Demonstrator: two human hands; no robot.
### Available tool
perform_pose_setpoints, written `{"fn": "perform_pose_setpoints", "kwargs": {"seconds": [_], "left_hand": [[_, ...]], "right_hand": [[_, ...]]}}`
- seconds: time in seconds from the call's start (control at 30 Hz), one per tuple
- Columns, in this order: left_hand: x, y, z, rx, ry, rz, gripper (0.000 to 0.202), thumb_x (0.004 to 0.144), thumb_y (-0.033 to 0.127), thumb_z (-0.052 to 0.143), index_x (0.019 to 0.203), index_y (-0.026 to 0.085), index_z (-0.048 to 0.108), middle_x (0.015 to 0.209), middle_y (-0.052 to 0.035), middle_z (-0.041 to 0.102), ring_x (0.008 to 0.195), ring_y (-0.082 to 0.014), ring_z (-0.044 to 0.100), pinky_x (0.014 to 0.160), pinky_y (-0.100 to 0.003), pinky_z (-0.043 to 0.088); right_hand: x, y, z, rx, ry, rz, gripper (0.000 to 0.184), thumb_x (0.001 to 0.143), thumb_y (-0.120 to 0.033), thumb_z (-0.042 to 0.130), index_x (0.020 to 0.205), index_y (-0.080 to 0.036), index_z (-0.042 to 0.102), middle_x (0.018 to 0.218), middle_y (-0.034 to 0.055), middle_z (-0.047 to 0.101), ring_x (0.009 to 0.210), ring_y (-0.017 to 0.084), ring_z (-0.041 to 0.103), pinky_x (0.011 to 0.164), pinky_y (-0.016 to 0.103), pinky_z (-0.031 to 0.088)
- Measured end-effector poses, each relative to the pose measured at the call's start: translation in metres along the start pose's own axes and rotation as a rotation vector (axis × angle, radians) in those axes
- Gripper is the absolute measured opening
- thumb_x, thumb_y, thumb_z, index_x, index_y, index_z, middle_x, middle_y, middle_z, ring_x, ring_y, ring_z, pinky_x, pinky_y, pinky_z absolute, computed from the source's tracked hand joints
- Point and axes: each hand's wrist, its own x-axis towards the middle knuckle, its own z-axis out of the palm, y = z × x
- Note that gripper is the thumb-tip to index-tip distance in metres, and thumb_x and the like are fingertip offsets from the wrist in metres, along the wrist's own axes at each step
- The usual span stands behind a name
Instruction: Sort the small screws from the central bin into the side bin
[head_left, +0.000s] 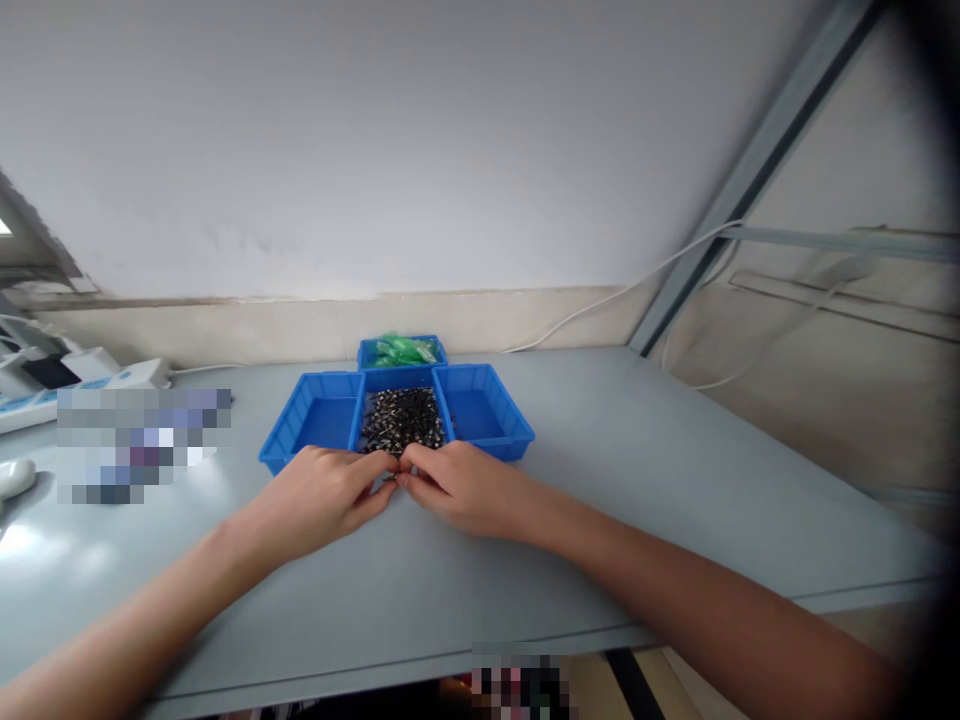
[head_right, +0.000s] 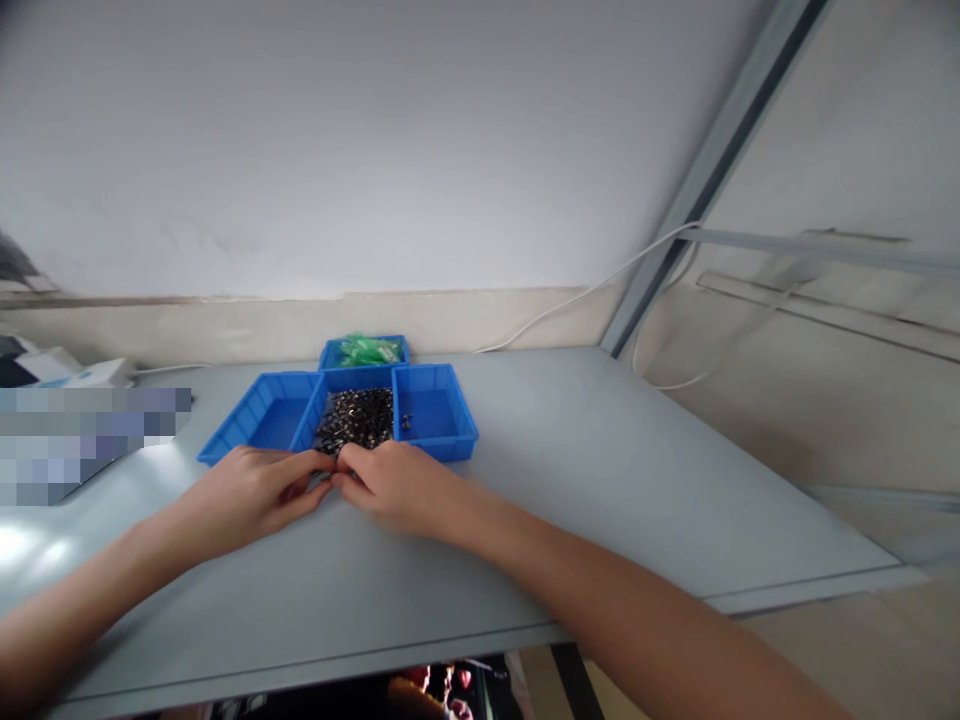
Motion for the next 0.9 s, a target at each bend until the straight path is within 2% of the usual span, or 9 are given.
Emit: {"fn": "perform_pose_setpoints", "kwargs": {"seconds": [0.3, 0.9], "left_hand": [[0.0000, 0.0000, 0.0010, -0.007, -0.025, -0.014, 0.023, 0.087, 0.031, 0.037, 0.091, 0.020, 0.057, 0.063, 0.0027, 0.060, 0.054, -0.0124, 0.056, 0.049, -0.024, 0.034], [-0.0004, -0.0014, 0.0042, -0.002, 0.013, 0.008, 0.023, 0.087, 0.031, 0.037, 0.089, 0.020, 0.057, 0.059, 0.0035, 0.057, 0.051, -0.0110, 0.055, 0.048, -0.023, 0.034]], "right_hand": [[-0.0005, -0.0012, -0.0004, -0.011, -0.001, 0.000, 0.017, 0.087, -0.027, 0.038, 0.076, -0.017, 0.048, 0.057, -0.0023, 0.050, 0.052, 0.010, 0.044, 0.047, 0.022, 0.023], [0.0004, 0.0013, 0.0015, -0.042, 0.007, -0.028, 0.021, 0.088, -0.028, 0.036, 0.075, -0.017, 0.049, 0.059, -0.0019, 0.051, 0.053, 0.009, 0.046, 0.049, 0.022, 0.026]]}}
